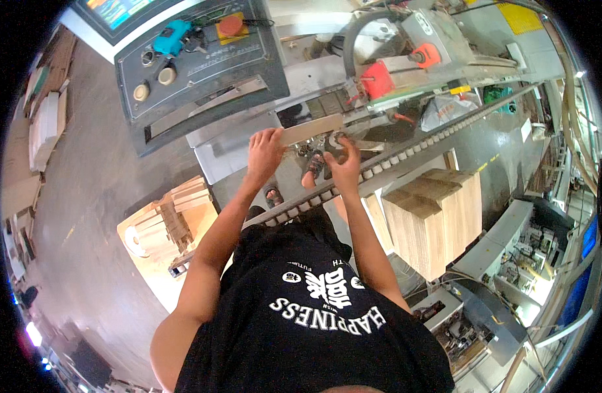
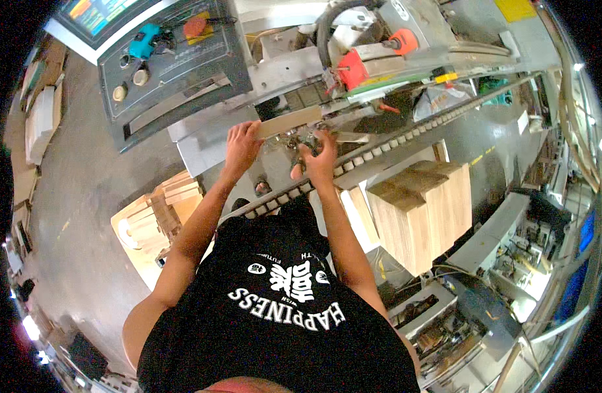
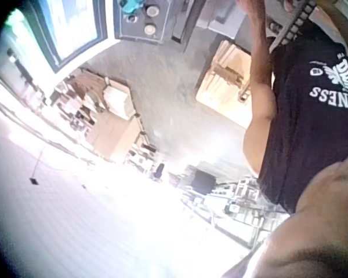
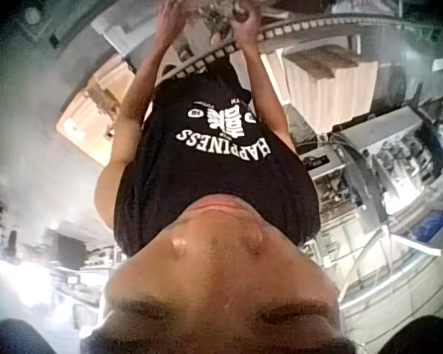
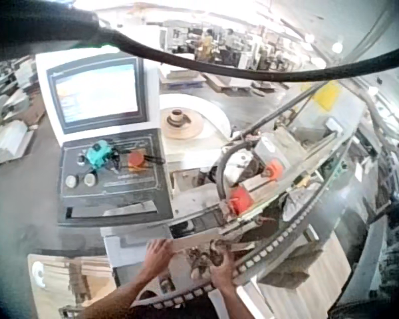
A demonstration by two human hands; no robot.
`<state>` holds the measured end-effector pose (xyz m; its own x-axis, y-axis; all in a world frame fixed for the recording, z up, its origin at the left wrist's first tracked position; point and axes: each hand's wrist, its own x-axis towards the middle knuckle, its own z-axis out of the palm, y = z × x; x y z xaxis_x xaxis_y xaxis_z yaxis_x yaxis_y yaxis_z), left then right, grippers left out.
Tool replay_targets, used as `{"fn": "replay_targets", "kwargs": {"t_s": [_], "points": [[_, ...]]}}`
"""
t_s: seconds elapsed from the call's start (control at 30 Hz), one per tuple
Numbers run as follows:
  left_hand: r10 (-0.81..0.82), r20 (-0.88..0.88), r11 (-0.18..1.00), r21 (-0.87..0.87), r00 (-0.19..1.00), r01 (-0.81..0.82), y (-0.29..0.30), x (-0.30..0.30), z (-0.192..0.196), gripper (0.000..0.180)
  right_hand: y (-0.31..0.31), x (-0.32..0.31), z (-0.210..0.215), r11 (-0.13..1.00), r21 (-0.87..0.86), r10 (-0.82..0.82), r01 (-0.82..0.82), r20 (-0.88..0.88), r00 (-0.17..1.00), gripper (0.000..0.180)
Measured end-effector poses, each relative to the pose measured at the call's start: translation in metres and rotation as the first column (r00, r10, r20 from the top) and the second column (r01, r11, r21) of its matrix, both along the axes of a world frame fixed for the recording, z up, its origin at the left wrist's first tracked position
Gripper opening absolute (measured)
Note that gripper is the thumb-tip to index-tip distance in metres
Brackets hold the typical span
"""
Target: The person repeatedly picks up thin wooden planks from a stack and feeds them one by one into a band saw machine. The planks are guided through the machine and then placed onto a growing pile of processed planks.
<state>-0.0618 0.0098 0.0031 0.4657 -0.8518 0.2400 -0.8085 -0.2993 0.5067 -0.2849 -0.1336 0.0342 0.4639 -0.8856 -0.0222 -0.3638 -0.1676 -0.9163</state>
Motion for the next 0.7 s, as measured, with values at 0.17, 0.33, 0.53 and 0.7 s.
{"fn": "replay_targets", "kwargs": {"t_s": [0.17, 0.33, 0.53, 0.7], "points": [[0.123, 0.078, 0.987, -0.118, 0.989, -0.113, 0.001, 0.033, 0.012, 0.062, 0.003, 0.082, -0.011, 0.693, 0.709, -0.145, -0.127, 0.309, 0.940, 0.069], [0.297, 0.131, 0.954, 0.009, 0.946, -0.300, 0.018, 0.060, -0.007, 0.062, 0.000, 0.147, -0.005, 0.654, 0.718, -0.216, -0.240, 0.480, 0.850, 0.080], [0.286, 0.049, 0.944, 0.155, 0.957, -0.290, 0.035, 0.079, -0.007, 0.081, 0.012, 0.158, -0.014, 0.723, 0.642, -0.196, -0.254, 0.544, 0.816, 0.078], [0.231, 0.123, 0.972, 0.008, 0.965, -0.234, 0.010, 0.072, -0.006, 0.082, 0.001, 0.155, -0.001, 0.698, 0.684, -0.297, -0.214, 0.548, 0.782, 0.064]]}}
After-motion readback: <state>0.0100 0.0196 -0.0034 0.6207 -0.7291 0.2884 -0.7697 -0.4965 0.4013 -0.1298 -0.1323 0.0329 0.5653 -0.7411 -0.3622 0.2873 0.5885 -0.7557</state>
